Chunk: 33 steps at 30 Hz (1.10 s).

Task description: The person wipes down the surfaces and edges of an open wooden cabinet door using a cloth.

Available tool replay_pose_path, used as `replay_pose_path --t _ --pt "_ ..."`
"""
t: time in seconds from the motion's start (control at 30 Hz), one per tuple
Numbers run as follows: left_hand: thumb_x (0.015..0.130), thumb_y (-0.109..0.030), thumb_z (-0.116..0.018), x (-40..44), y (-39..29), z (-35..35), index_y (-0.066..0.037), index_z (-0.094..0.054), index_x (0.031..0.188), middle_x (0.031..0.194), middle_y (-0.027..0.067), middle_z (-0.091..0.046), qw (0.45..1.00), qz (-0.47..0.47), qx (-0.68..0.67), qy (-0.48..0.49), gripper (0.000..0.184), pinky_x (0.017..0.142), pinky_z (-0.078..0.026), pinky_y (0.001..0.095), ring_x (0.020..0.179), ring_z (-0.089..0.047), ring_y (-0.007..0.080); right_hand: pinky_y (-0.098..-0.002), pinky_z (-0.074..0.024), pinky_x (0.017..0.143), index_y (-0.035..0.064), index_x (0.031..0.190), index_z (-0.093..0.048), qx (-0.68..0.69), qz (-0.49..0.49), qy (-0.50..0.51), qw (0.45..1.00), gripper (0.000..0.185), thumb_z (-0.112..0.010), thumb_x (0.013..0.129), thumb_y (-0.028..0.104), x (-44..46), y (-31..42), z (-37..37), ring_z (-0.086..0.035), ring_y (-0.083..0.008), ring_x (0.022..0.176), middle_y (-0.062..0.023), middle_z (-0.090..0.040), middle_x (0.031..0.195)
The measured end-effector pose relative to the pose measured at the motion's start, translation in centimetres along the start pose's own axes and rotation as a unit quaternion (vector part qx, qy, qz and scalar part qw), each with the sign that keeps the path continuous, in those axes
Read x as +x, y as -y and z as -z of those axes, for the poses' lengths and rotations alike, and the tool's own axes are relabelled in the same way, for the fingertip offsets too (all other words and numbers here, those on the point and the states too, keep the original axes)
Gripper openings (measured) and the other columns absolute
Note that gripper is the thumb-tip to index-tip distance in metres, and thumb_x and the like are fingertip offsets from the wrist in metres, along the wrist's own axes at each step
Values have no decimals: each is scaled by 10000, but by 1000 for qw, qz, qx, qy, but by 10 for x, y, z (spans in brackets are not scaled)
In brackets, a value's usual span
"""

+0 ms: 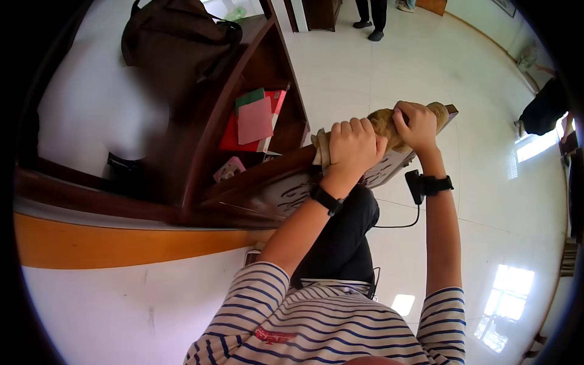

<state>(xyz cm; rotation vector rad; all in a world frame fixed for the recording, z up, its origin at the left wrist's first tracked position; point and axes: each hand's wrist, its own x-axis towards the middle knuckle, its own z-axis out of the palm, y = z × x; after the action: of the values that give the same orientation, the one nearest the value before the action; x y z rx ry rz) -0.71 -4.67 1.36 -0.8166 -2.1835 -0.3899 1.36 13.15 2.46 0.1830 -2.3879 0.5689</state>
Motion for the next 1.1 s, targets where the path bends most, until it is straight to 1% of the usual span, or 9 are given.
replay_pose_path --t 0.23,0.27,0.37,0.4,0.7,0.83,0.9,0.97,1.1 --pt "762 -226 -588 0 2 8 -101 -461 683 620 64 -474 999 -23 -23 -35 195 597 -396 377 552 -479 250 -440 -447 718 42 755 -590 -65 -9 -97 993 171 -530 851 171 -7 9 -12 -570 -334 731 -123 -606 730" --pt "791 -223 -586 -3 0 16 -42 -563 819 769 126 -583 994 6 -41 105 185 728 -461 395 734 -589 296 -445 -442 746 42 766 -590 -87 -9 -121 989 171 -528 854 175 -9 11 -15 -573 -335 763 -124 -609 753" --pt "822 -239 -585 -12 11 14 47 -597 1069 1070 218 -630 996 -80 -31 -38 377 947 -456 441 1046 -601 372 -451 -424 873 45 826 -607 -113 -44 -139 983 164 -532 864 186 -11 21 -21 -580 -337 895 -130 -622 846" --pt "843 -235 -584 -21 16 18 76 -538 1254 1323 244 -538 994 -91 -54 34 518 1095 -360 473 1262 -486 414 -455 -417 912 41 852 -609 -107 -39 -141 983 160 -541 862 186 -18 31 -21 -580 -336 924 -132 -629 879" --pt "855 -74 -601 -34 40 87 4 -604 1235 1320 208 -568 969 -135 -189 80 388 1036 -423 450 1231 -531 366 -502 -307 1108 48 1145 -595 -59 -9 -157 986 295 -588 911 229 -33 46 -27 -478 -333 1262 -129 -579 1273" --pt "925 -34 -604 -85 57 120 23 -612 1248 1198 178 -660 922 72 -358 130 328 955 -483 310 1090 -654 262 -459 -304 1119 33 1237 -540 -6 -131 -201 971 361 -583 884 96 -79 39 -23 -381 -377 1327 -147 -496 1383" --pt "966 -61 -586 -112 70 117 37 -593 1277 1209 149 -661 830 256 -442 224 327 948 -475 266 1093 -646 185 -463 -365 1075 35 1324 -461 23 -196 -145 969 486 -573 852 70 -132 -4 -50 -433 -412 1271 -212 -482 1360" --pt "984 -104 -587 -127 75 103 56 -588 1273 1211 130 -653 784 322 -487 210 330 960 -471 261 1118 -627 166 -417 -499 930 50 1402 -409 179 -324 -68 927 595 -602 839 44 -170 -33 -63 -577 -341 1163 -199 -495 1355" --pt "970 -157 -637 -120 62 72 58 -549 1271 1198 122 -640 753 336 -547 147 380 958 -462 266 1090 -621 164 -348 -538 873 50 1414 -398 200 -338 -157 906 568 -607 886 56 -147 -37 -30 -602 -258 1145 -159 -524 1346"
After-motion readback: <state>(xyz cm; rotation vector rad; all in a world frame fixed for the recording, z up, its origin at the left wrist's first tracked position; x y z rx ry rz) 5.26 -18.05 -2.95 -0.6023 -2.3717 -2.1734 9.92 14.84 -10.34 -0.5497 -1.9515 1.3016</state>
